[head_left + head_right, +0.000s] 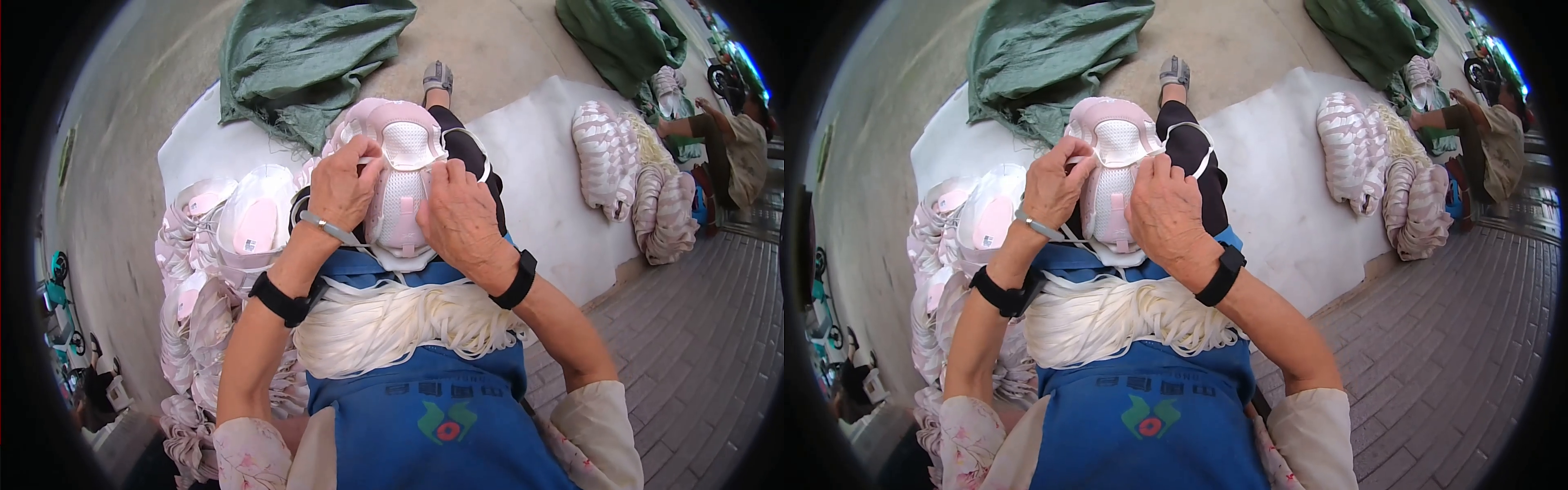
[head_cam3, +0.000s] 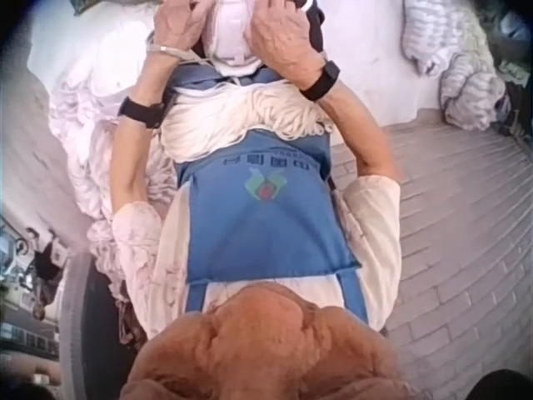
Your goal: Insert and thread laces through the eyelets of pink and white sneakers.
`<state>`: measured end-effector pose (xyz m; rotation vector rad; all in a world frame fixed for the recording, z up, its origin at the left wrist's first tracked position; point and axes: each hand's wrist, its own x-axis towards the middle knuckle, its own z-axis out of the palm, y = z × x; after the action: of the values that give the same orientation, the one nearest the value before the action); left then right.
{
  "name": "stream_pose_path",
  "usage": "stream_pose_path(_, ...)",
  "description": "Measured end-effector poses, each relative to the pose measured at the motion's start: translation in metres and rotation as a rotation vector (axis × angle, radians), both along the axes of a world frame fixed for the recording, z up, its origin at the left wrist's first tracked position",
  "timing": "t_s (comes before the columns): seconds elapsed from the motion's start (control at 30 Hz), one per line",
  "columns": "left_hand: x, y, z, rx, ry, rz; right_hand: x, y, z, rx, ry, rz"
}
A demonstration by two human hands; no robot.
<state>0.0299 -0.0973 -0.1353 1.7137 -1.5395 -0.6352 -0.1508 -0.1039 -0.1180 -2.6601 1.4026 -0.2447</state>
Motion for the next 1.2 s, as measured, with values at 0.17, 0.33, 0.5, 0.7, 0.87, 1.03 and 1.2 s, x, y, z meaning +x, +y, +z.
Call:
stream_pose_path(0.17, -0.009, 0.017, -0.002, -0.058, -0.248, -0.162, 0.003, -0.006, -0.014, 0.062, 0.007, -0.021)
stream_pose_path(0.33, -0.024, 0.034, -0.012, -0.103, -0.346, -0.136, -0.008, -0.012, -0.013, 0.125, -0.056, 0.097)
stream_pose_path(0.5, -0.037, 0.031, -0.010, -0.160, -0.082, -0.103, -0.015, -0.011, -0.011, 0.170, -0.187, 0.135)
stream_pose_path(0.7, -0.058, 0.024, -0.025, -0.226, -0.061, 0.006, -0.021, -0.017, -0.012, 0.205, -0.275, 0.217)
stream_pose_path(0.87, -0.060, 0.022, -0.029, -0.211, 0.018, 0.010, -0.028, -0.016, -0.012, 0.241, -0.384, 0.226)
stream_pose_path(1.03, -0.055, 0.028, -0.017, -0.266, -0.047, -0.047, -0.026, -0.013, -0.016, 0.218, -0.481, 0.185)
stream_pose_path(1.2, -0.054, 0.029, -0.019, -0.235, -0.073, -0.023, -0.022, -0.008, -0.007, 0.203, -0.410, 0.198)
